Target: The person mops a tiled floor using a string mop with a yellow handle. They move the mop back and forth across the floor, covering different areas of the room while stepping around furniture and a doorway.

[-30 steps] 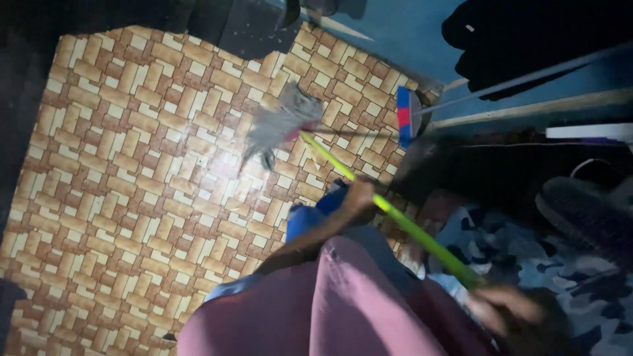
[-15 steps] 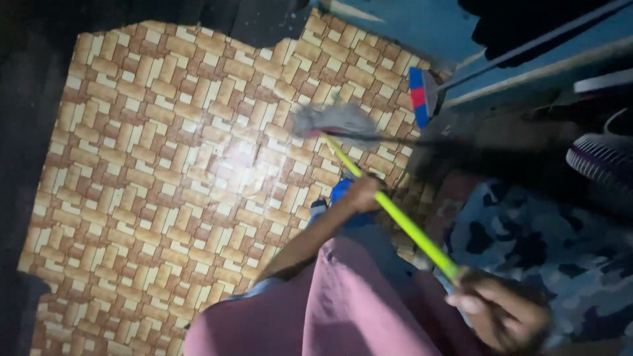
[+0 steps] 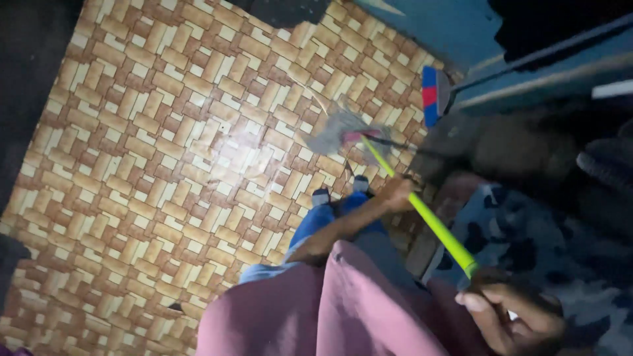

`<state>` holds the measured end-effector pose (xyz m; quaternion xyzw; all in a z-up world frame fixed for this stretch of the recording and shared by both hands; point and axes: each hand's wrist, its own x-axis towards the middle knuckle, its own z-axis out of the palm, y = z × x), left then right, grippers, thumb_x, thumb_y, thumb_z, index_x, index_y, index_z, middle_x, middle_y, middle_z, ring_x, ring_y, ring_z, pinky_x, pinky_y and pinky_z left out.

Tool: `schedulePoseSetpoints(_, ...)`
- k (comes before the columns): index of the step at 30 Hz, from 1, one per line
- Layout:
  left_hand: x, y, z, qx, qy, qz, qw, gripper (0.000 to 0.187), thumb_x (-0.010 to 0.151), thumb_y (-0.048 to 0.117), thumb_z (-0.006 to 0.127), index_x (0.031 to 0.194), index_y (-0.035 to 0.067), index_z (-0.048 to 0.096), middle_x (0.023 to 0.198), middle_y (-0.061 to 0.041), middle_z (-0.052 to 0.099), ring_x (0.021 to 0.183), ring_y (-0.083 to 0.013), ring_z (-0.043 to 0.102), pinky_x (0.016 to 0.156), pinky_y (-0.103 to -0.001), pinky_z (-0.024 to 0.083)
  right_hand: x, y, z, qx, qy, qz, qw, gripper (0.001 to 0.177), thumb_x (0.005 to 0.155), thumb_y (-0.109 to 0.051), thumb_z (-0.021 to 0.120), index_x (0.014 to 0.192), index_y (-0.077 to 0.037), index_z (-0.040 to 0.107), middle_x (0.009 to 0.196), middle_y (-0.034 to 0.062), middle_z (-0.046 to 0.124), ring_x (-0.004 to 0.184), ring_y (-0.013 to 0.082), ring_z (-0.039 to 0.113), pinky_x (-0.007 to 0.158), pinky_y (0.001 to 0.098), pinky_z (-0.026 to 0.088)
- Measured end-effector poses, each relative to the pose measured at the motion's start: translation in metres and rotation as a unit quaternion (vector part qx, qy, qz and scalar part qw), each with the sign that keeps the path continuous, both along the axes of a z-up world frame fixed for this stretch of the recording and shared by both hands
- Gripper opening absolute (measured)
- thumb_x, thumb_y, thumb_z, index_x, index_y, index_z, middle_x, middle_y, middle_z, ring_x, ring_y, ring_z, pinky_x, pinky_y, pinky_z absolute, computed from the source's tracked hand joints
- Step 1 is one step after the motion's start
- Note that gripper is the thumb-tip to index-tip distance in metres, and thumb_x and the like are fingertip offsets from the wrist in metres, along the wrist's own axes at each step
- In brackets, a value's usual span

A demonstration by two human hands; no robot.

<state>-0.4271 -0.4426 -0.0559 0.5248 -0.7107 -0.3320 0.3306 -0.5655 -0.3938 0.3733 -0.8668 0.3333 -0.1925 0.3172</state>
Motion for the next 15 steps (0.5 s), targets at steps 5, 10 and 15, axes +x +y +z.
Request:
schedulePoseSetpoints(5,0.040,-0.005,0.074,0.085,0.012,0.074,0.994,0.010,0.078,0.026,0.070,0.084,0.019,0.074,0.086,-0.007,0.074,0.092,-0.0305,0.069,0.084,-0.045,0.054,0.046,-0.001,0.016,0.096,-0.086,-0.035,0.991,0.017,0.090,-0.008,0.059,0.079,0.000,0.069,0.065,0.0065,0.063,0.063,0.0176,0.066,0.078,0.0292,0.058)
schedulePoseSetpoints(10,0.091,0.082,0.021,0.009,-0.007,0.247,0.969,0.026,0.059,0.025,0.084,0.078,0.020,0.067,0.075,-0.004,0.069,0.075,-0.0297,0.069,0.066,-0.047,0.055,0.066,-0.035,0.014,0.154,-0.076,0.086,0.981,0.036,0.096,-0.031,0.050,0.076,-0.006,0.067,0.072,0.0093,0.068,0.068,0.0187,0.073,0.074,0.0260,0.057)
schedulePoseSetpoints(15,0.141,0.214,0.032,-0.026,-0.039,0.416,0.908,0.012,0.078,0.018,0.076,0.074,0.018,0.065,0.066,-0.003,0.067,0.063,-0.0231,0.068,0.070,-0.040,0.056,0.141,-0.021,-0.003,0.223,0.073,0.167,0.958,0.031,0.095,-0.015,0.052,0.072,-0.012,0.074,0.085,-0.0012,0.077,0.088,0.0097,0.072,0.109,0.0271,0.049)
